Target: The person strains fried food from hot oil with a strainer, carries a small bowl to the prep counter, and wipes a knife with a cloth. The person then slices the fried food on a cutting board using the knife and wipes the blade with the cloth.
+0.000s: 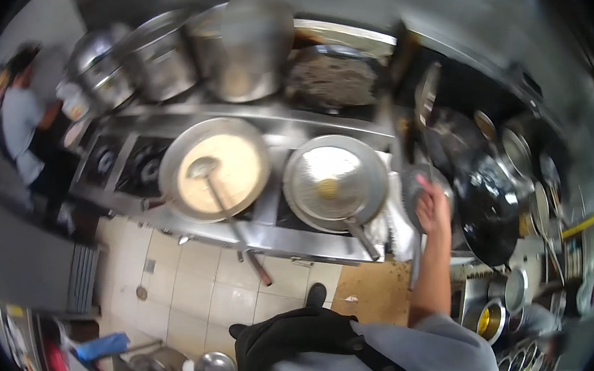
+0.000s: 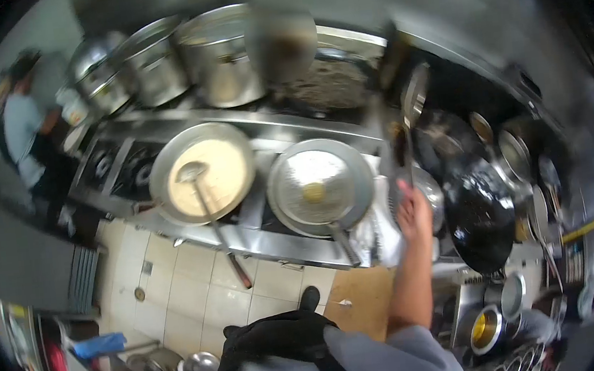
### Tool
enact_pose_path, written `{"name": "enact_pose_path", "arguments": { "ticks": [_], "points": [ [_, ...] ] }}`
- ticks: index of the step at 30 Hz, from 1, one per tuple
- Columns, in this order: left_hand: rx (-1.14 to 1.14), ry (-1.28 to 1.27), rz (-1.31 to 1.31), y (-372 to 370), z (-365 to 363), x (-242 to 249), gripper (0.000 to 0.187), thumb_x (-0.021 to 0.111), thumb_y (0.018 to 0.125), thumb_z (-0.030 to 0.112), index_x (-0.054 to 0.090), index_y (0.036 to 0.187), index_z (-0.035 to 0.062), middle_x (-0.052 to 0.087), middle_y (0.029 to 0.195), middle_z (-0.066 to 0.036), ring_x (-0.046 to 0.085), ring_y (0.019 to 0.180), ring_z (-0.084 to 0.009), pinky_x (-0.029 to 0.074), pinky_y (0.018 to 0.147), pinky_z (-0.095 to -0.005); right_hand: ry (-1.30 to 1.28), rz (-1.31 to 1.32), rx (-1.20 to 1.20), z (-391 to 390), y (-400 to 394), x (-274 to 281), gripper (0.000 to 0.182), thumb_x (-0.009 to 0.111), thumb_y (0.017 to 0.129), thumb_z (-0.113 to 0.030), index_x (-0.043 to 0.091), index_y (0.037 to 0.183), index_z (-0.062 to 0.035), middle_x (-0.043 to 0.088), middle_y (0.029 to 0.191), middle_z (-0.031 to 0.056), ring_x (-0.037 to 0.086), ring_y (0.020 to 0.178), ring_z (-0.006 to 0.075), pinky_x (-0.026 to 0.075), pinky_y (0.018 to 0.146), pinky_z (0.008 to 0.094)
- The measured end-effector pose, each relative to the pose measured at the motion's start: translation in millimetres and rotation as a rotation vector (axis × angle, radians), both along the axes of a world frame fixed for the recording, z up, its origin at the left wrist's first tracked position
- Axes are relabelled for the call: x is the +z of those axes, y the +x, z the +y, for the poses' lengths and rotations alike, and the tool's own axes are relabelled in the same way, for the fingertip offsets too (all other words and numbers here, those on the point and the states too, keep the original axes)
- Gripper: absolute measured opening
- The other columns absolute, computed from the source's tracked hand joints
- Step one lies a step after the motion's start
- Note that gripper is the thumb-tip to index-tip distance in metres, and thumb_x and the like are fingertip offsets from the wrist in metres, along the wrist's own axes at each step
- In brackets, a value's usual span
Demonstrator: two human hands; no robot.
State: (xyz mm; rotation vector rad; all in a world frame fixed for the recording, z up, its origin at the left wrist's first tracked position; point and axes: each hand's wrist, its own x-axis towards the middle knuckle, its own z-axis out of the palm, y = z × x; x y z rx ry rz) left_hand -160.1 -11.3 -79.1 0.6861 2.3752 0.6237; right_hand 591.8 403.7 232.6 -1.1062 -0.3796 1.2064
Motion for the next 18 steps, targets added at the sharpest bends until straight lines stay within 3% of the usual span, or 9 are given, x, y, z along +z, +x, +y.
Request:
{"name": "enact_pose_path", "arguments": {
  "ticks": [2,3,6,7,9,11,13,16,18],
  "points": [
    [0.112,-0.122,-0.254,-33,12,17,0.046,0.062,0.089,0.03,0.063,0.117,-0.0061,0.069,0.094,-0.021,0.07,0.072,-0.03,0.054,0.042,-0.0434,0.005,-0.29,-0.208,-32,-43,-44,0.031,0.057,0.1,-0.026,0.066,0.116,-0.0018,0.042,0.055,-0.009,0.034,0.039,0.0031,0.025,0.035,0.0226],
    [0.246,-0.018,-0.063,-36,15,19,0.036,0.055,0.093,0.021,0.063,0.093,-0.0135,0.065,0.072,-0.024,0.066,0.05,-0.032,0.049,0.033,-0.0396,-0.161,-0.402,-0.039,-72,-88,-5,0.018,0.064,0.092,-0.022,0.068,0.101,-0.0073,0.049,0.067,-0.0052,0.041,0.052,0.0053,0.031,0.045,0.0247],
    [0.028,-0.027,0.221,-119,1,-10,0.038,0.059,0.082,0.018,0.065,0.113,-0.0031,0.068,0.103,-0.029,0.063,0.105,-0.0473,0.051,0.093,-0.0503,-0.203,-1.013,0.087,-137,-137,-62,0.025,0.063,0.089,-0.022,0.067,0.099,0.0009,0.055,0.073,0.0013,0.049,0.063,0.0136,0.039,0.058,0.0311],
    [0.251,-0.022,0.129,-149,-1,-42,0.037,0.06,0.078,0.005,0.067,0.114,0.0022,0.07,0.093,-0.022,0.071,0.076,-0.0368,0.059,0.066,-0.0459,-0.237,-1.145,0.012,-148,-163,-72,0.015,0.06,0.085,-0.016,0.062,0.086,-0.002,0.05,0.069,-0.0017,0.044,0.061,0.0112,0.035,0.055,0.0306],
    [0.207,0.027,0.149,-184,1,-55,0.035,0.063,0.077,0.004,0.067,0.112,0.0011,0.069,0.092,-0.023,0.07,0.068,-0.0365,0.059,0.059,-0.0445,-0.186,-1.251,-0.087,-161,-178,-119,0.009,0.059,0.078,-0.011,0.057,0.072,-0.0044,0.046,0.064,-0.004,0.04,0.058,0.0096,0.03,0.052,0.0317],
    [-0.338,-0.318,0.455,-221,5,-67,0.051,0.066,0.082,0.018,0.06,0.128,-0.0028,0.058,0.129,-0.031,0.057,0.122,-0.0427,0.047,0.103,-0.0465,-0.154,-1.137,-0.071,-157,-180,-147,0.014,0.062,0.073,-0.013,0.057,0.065,-0.0024,0.046,0.058,-0.0016,0.042,0.054,0.0128,0.032,0.052,0.0342],
    [0.237,0.094,-0.04,-233,33,-57,0.047,0.067,0.082,0.016,0.061,0.125,-0.0031,0.063,0.122,-0.03,0.061,0.115,-0.0419,0.049,0.1,-0.0451,-0.212,-1.217,0.031,-141,-189,-141,0.016,0.063,0.071,-0.014,0.058,0.063,-0.0015,0.047,0.055,-0.0002,0.044,0.054,0.0146,0.034,0.052,0.0345],
    [0.226,0.242,-0.055,-251,55,-15,0.045,0.067,0.081,0.015,0.062,0.122,-0.0021,0.069,0.107,-0.025,0.069,0.093,-0.0392,0.056,0.083,-0.0433,-0.17,-1.678,0.126,-120,-168,-179,0.019,0.065,0.073,-0.018,0.062,0.062,-0.0021,0.053,0.051,0.0052,0.05,0.046,0.022,0.039,0.048,0.0375],
    [0.27,0.303,-0.076,-256,65,33,0.041,0.067,0.082,0.012,0.063,0.121,-0.001,0.07,0.1,-0.022,0.069,0.082,-0.0355,0.056,0.074,-0.0418,-0.412,-1.185,0.32,-107,-142,-190,0.024,0.066,0.081,-0.021,0.061,0.063,-0.0047,0.052,0.05,0.0043,0.048,0.039,0.0198,0.035,0.039,0.0358]
  ]
}}
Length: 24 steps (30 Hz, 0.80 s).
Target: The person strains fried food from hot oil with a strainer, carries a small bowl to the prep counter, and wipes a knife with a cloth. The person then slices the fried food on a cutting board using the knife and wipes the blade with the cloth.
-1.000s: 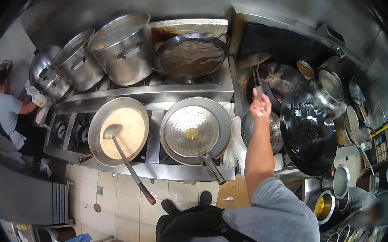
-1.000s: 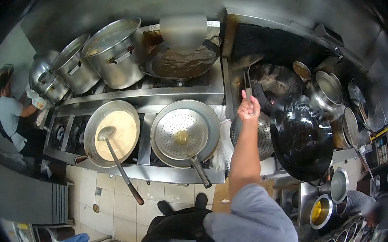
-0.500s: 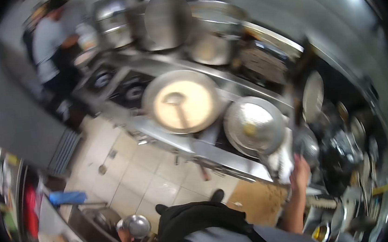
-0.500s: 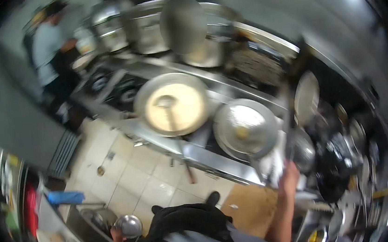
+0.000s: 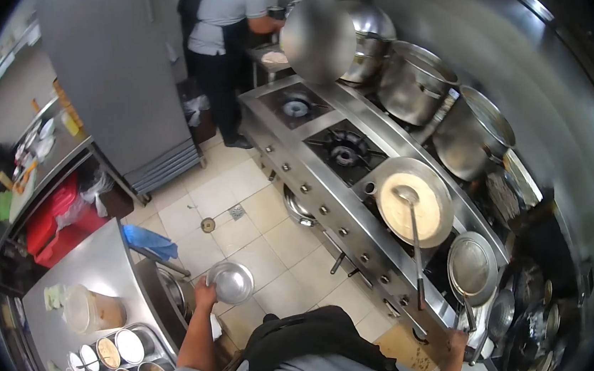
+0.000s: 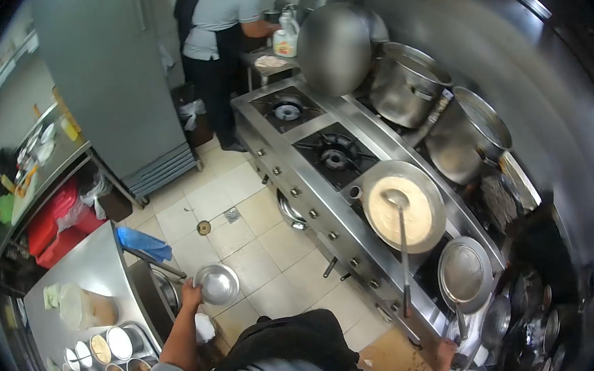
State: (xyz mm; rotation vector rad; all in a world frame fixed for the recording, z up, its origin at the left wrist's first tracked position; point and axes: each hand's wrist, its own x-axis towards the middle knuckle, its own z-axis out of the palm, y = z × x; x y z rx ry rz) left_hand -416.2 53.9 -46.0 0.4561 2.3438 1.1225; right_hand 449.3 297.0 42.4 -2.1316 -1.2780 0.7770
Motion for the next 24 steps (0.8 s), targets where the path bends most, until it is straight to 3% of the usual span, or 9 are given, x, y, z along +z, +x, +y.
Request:
{"name": "enact_pose_path", "arguments": {
  "ticks": [2,4,6,11,15,16,18,20,24],
  "points": [
    [0.056,0.059,-0.025,-5,2,28,0.038,0.066,0.082,0.01,0.064,0.119,0.0,0.071,0.093,-0.018,0.069,0.07,-0.0318,0.056,0.064,-0.0403,-0.367,0.199,-0.313,3,-45,58,0.028,0.068,0.086,-0.029,0.065,0.079,-0.0029,0.052,0.052,0.0065,0.047,0.035,0.0202,0.036,0.033,0.0368],
    [0.142,0.183,-0.049,-13,0,41,0.032,0.062,0.085,0.005,0.066,0.116,0.0017,0.07,0.088,-0.013,0.065,0.06,-0.0255,0.053,0.052,-0.0392,-0.517,-0.243,-0.391,30,-41,72,0.036,0.074,0.083,-0.035,0.068,0.093,0.0,0.064,0.064,0.016,0.061,0.049,0.0341,0.05,0.047,0.0439],
    [0.183,0.135,-0.067,-20,-6,54,0.028,0.06,0.087,0.002,0.067,0.114,0.001,0.071,0.091,-0.011,0.067,0.07,-0.0245,0.054,0.063,-0.0376,-0.256,-0.881,-0.046,46,-126,161,0.057,0.065,0.087,-0.05,0.068,0.101,0.0054,0.066,0.112,0.0306,0.062,0.11,0.045,0.05,0.093,0.0531],
    [0.346,0.289,-0.089,-68,-12,46,0.029,0.063,0.087,0.004,0.067,0.115,-0.0014,0.07,0.099,-0.011,0.065,0.095,-0.0212,0.048,0.09,-0.0341,0.53,-0.585,0.303,203,-330,249,0.058,0.066,0.091,-0.043,0.061,0.12,0.0065,0.064,0.115,0.0314,0.059,0.111,0.0455,0.046,0.096,0.0484],
    [0.444,0.367,0.02,-115,-4,79,0.027,0.063,0.087,0.002,0.066,0.113,-0.0032,0.07,0.102,-0.011,0.065,0.095,-0.0193,0.049,0.089,-0.0334,0.509,-0.291,0.664,209,-587,290,0.04,0.071,0.091,-0.025,0.063,0.12,0.0006,0.069,0.087,0.0123,0.065,0.077,0.0186,0.052,0.072,0.0334],
    [0.488,0.382,0.022,-125,0,92,0.026,0.062,0.087,0.0,0.066,0.113,-0.0037,0.07,0.101,-0.011,0.065,0.095,-0.0192,0.049,0.088,-0.033,0.414,-0.057,0.769,210,-642,284,0.044,0.074,0.088,-0.029,0.064,0.12,-0.002,0.067,0.08,0.0098,0.063,0.072,0.0211,0.05,0.068,0.0357],
    [0.482,0.35,0.145,-151,3,102,0.023,0.061,0.087,0.0,0.066,0.109,-0.0042,0.07,0.1,-0.01,0.065,0.093,-0.0188,0.049,0.087,-0.0328,0.303,-0.019,1.008,246,-715,221,0.045,0.076,0.086,-0.031,0.065,0.118,-0.0021,0.07,0.083,0.0124,0.067,0.071,0.0253,0.053,0.068,0.0379],
    [0.544,0.381,0.115,-177,9,120,0.022,0.059,0.089,0.0,0.065,0.109,-0.0044,0.07,0.098,-0.009,0.065,0.09,-0.0181,0.05,0.085,-0.0321,0.212,-0.208,1.213,243,-810,222,0.048,0.075,0.085,-0.036,0.065,0.118,-0.0021,0.071,0.087,0.0169,0.069,0.078,0.032,0.054,0.073,0.0398],
    [0.649,0.417,0.012,-232,34,151,0.023,0.058,0.091,0.001,0.064,0.112,-0.0044,0.07,0.098,-0.009,0.065,0.089,-0.0175,0.05,0.083,-0.0305,0.148,-0.006,1.551,234,-969,194,0.047,0.072,0.087,-0.036,0.065,0.119,-0.0018,0.07,0.092,0.0183,0.068,0.087,0.0363,0.054,0.077,0.0419]
  ]
}}
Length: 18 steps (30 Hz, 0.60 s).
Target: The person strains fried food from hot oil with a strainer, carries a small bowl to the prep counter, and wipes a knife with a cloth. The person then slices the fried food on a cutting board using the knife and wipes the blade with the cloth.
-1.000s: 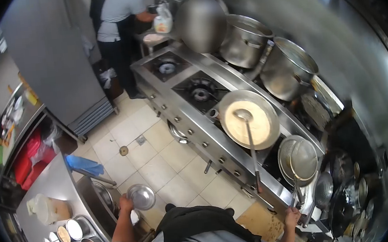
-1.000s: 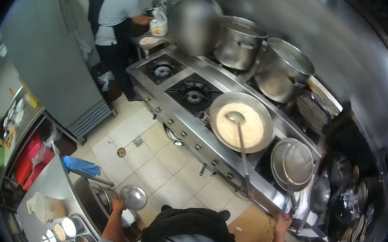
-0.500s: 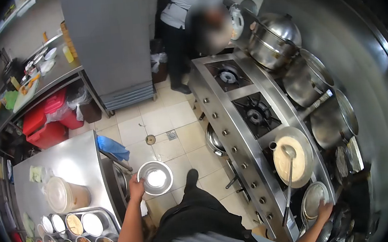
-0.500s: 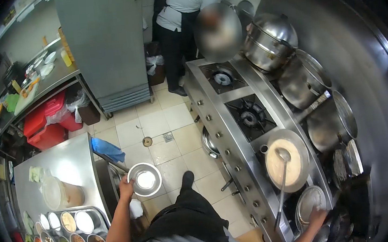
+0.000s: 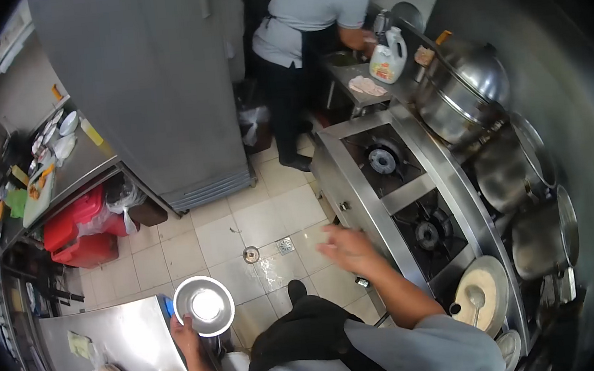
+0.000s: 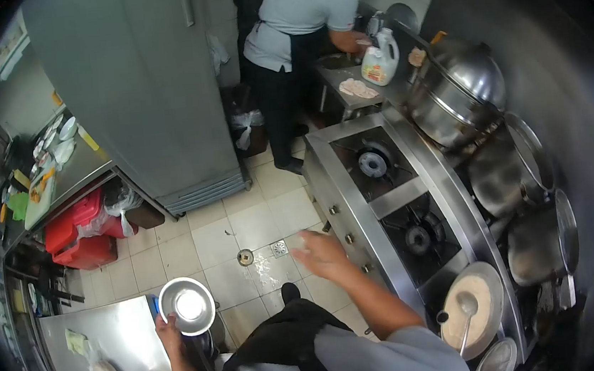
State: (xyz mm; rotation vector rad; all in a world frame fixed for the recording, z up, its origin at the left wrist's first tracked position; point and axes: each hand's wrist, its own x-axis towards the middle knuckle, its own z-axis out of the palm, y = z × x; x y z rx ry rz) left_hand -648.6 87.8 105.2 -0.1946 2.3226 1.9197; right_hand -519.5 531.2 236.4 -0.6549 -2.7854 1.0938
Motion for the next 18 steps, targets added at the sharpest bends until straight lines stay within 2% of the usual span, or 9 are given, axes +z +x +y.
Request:
{"name": "enact_pose_path", "arguments": {
  "ticks": [2,6,7,10,12,14,16,17,18],
  "points": [
    [0.06,0.045,0.036,-25,9,17,0.033,0.059,0.09,0.007,0.062,0.122,-0.0035,0.069,0.106,-0.01,0.063,0.097,-0.0178,0.05,0.087,-0.0319,-0.013,0.019,0.247,-21,-74,-7,0.047,0.072,0.088,-0.034,0.063,0.121,-0.0029,0.07,0.098,0.0176,0.068,0.092,0.0343,0.053,0.079,0.0411],
    [0.269,0.097,-0.039,-68,14,39,0.035,0.06,0.091,0.007,0.061,0.125,-0.0037,0.069,0.111,-0.01,0.063,0.1,-0.0192,0.049,0.091,-0.0338,-0.223,-0.094,0.708,-74,-192,4,0.047,0.072,0.088,-0.033,0.062,0.123,-0.0037,0.07,0.101,0.017,0.068,0.096,0.0327,0.053,0.082,0.0397],
    [0.272,0.023,-0.006,-77,7,39,0.034,0.062,0.091,0.007,0.061,0.124,-0.0039,0.069,0.109,-0.01,0.063,0.099,-0.0182,0.049,0.091,-0.0328,-0.209,-0.103,0.728,-82,-211,0,0.046,0.072,0.088,-0.032,0.062,0.123,-0.0035,0.07,0.101,0.0174,0.068,0.096,0.0326,0.053,0.084,0.0396],
    [0.415,0.081,0.032,-113,10,59,0.03,0.063,0.091,0.006,0.063,0.119,-0.0052,0.07,0.104,-0.009,0.063,0.094,-0.0159,0.05,0.086,-0.0303,-0.139,-0.127,0.818,-102,-271,4,0.046,0.072,0.088,-0.031,0.061,0.122,-0.0029,0.069,0.102,0.018,0.067,0.096,0.0329,0.053,0.086,0.0396],
    [0.507,0.287,0.099,-133,2,51,0.03,0.063,0.091,0.004,0.062,0.119,-0.006,0.07,0.104,-0.01,0.064,0.092,-0.0147,0.051,0.085,-0.0285,-0.085,-0.138,0.871,-113,-299,0,0.046,0.072,0.087,-0.031,0.061,0.121,-0.0024,0.069,0.102,0.0182,0.067,0.096,0.0334,0.053,0.086,0.0397],
    [0.551,0.205,0.149,-163,-16,40,0.029,0.063,0.091,0.003,0.062,0.119,-0.0049,0.07,0.103,-0.009,0.064,0.091,-0.0129,0.051,0.083,-0.0281,0.006,-0.063,0.885,-126,-336,-14,0.044,0.073,0.087,-0.029,0.062,0.121,-0.0032,0.069,0.103,0.0186,0.067,0.098,0.0338,0.053,0.087,0.0403],
    [0.564,-0.013,0.142,-181,-36,36,0.029,0.063,0.09,0.002,0.064,0.119,0.0002,0.072,0.104,-0.01,0.068,0.085,-0.0189,0.052,0.079,-0.0303,0.079,-0.074,0.915,-133,-360,-23,0.044,0.075,0.085,-0.026,0.062,0.12,-0.0017,0.068,0.103,0.0185,0.065,0.099,0.0345,0.052,0.088,0.0412],
    [0.602,-0.013,0.162,-189,-47,39,0.029,0.063,0.09,0.002,0.064,0.119,0.0002,0.072,0.104,-0.01,0.068,0.085,-0.0189,0.052,0.079,-0.0303,0.109,-0.033,0.955,-133,-374,-31,0.045,0.076,0.084,-0.024,0.062,0.119,-0.0003,0.067,0.104,0.019,0.064,0.099,0.0357,0.051,0.088,0.0421],
    [0.604,-0.34,0.264,-196,-56,42,0.031,0.064,0.088,0.001,0.065,0.119,0.0032,0.072,0.104,-0.012,0.068,0.082,-0.0233,0.053,0.076,-0.0319,0.137,0.02,0.989,-139,-392,-34,0.046,0.077,0.083,-0.022,0.062,0.119,0.0011,0.067,0.104,0.0195,0.063,0.099,0.0369,0.05,0.089,0.043]
  ]
}}
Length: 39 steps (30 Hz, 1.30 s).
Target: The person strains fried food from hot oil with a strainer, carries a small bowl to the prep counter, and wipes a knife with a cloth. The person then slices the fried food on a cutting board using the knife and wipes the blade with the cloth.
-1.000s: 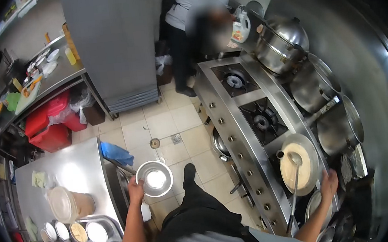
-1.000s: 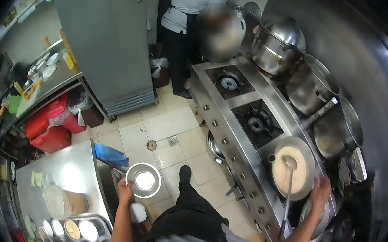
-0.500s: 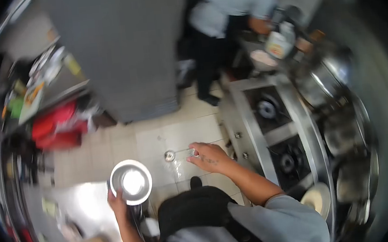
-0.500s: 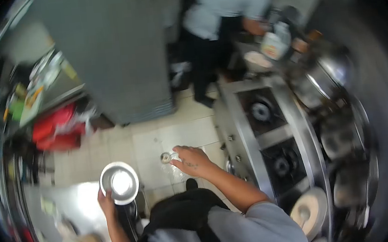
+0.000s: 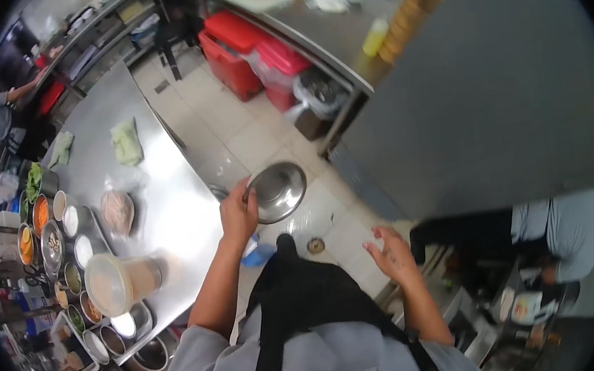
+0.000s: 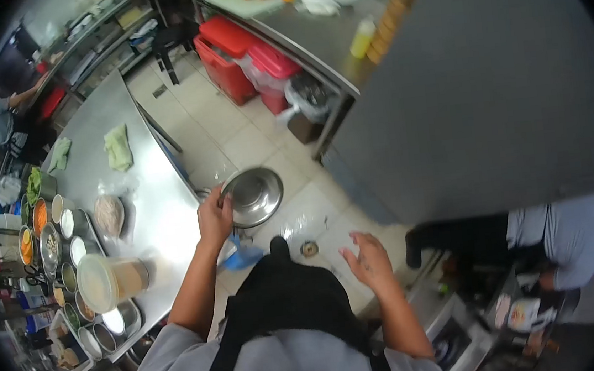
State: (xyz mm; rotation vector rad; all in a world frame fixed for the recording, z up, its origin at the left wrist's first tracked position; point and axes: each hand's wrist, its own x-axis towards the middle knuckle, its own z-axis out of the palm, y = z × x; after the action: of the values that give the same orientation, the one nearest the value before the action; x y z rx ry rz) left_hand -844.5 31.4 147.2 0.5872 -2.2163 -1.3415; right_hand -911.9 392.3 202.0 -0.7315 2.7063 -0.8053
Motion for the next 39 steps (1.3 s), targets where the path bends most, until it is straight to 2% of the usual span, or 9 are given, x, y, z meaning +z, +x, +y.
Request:
{"name": "enact_pose_path", "arguments": {
  "ticks": [4,12,18,21,26,31,35,38,39],
  "points": [
    [0.138,-0.689,0.156,-38,-36,35,0.04,0.064,0.079,-0.005,0.068,0.116,0.0091,0.072,0.104,-0.014,0.067,0.081,-0.0328,0.054,0.071,-0.036,0.024,0.061,0.065,-28,-54,2,0.046,0.077,0.082,-0.019,0.061,0.118,0.0032,0.064,0.108,0.0209,0.06,0.103,0.039,0.048,0.092,0.0442],
    [0.138,-0.724,0.171,-92,-50,42,0.036,0.067,0.075,-0.003,0.071,0.108,0.012,0.073,0.108,-0.011,0.066,0.074,-0.0251,0.053,0.066,-0.0328,-0.112,0.032,0.286,-138,-157,-6,0.066,0.077,0.083,-0.02,0.047,0.136,0.0042,0.05,0.132,0.026,0.05,0.122,0.0436,0.04,0.105,0.0475],
    [0.074,-0.759,0.224,-157,-21,58,0.038,0.069,0.074,-0.002,0.072,0.108,0.0151,0.074,0.11,-0.008,0.064,0.071,-0.023,0.052,0.063,-0.0322,-0.413,0.277,0.573,-231,-260,-3,0.044,0.072,0.085,-0.013,0.056,0.123,0.0012,0.064,0.109,0.0199,0.062,0.102,0.0387,0.05,0.087,0.0454],
    [0.184,-0.777,0.213,-177,-35,66,0.041,0.068,0.074,-0.004,0.071,0.11,0.014,0.074,0.108,-0.01,0.066,0.071,-0.0251,0.053,0.063,-0.0339,-0.575,0.296,0.626,-270,-297,9,0.01,0.069,0.086,-0.008,0.065,0.095,-0.0073,0.067,0.079,0.0092,0.066,0.073,0.0321,0.053,0.065,0.041],
    [0.383,-0.787,0.13,-192,-70,65,0.041,0.064,0.075,-0.005,0.069,0.112,0.0126,0.074,0.106,-0.012,0.068,0.076,-0.0293,0.054,0.067,-0.0347,-0.517,0.111,0.784,-344,-329,-11,0.019,0.068,0.085,-0.009,0.063,0.103,-0.0071,0.066,0.085,0.0098,0.066,0.08,0.0321,0.053,0.07,0.0432],
    [0.511,-0.739,0.068,-196,-135,41,0.035,0.06,0.078,-0.006,0.07,0.109,0.0073,0.073,0.106,-0.016,0.07,0.085,-0.0325,0.054,0.072,-0.0381,-0.219,-0.063,0.911,-412,-347,-44,0.053,0.065,0.081,-0.008,0.048,0.131,-0.0085,0.06,0.121,0.0163,0.06,0.112,0.0335,0.051,0.089,0.0434],
    [0.667,-0.561,0.163,-215,-218,4,0.032,0.063,0.081,-0.008,0.071,0.109,0.0041,0.073,0.103,-0.017,0.071,0.089,-0.0344,0.055,0.077,-0.0382,-0.257,-0.467,0.916,-485,-377,-68,0.058,0.063,0.087,-0.024,0.042,0.137,-0.0041,0.06,0.116,0.0202,0.061,0.112,0.0359,0.048,0.096,0.0427],
    [0.636,-0.011,0.112,-246,-269,-3,0.024,0.066,0.091,0.002,0.07,0.114,0.0008,0.074,0.095,-0.012,0.068,0.082,-0.0144,0.052,0.075,-0.029,-0.231,-0.5,0.709,-545,-393,-55,0.053,0.062,0.092,-0.032,0.046,0.133,-0.0015,0.064,0.11,0.0207,0.063,0.109,0.0343,0.048,0.095,0.0412],
    [0.629,0.104,-0.147,-258,-285,19,0.026,0.066,0.094,0.006,0.069,0.118,-0.001,0.072,0.09,-0.008,0.063,0.083,-0.0085,0.05,0.075,-0.0253,-0.175,-0.558,0.624,-566,-406,-47,0.048,0.061,0.094,-0.031,0.052,0.129,-0.0001,0.066,0.111,0.0212,0.064,0.106,0.0316,0.048,0.093,0.0395]
  ]
}}
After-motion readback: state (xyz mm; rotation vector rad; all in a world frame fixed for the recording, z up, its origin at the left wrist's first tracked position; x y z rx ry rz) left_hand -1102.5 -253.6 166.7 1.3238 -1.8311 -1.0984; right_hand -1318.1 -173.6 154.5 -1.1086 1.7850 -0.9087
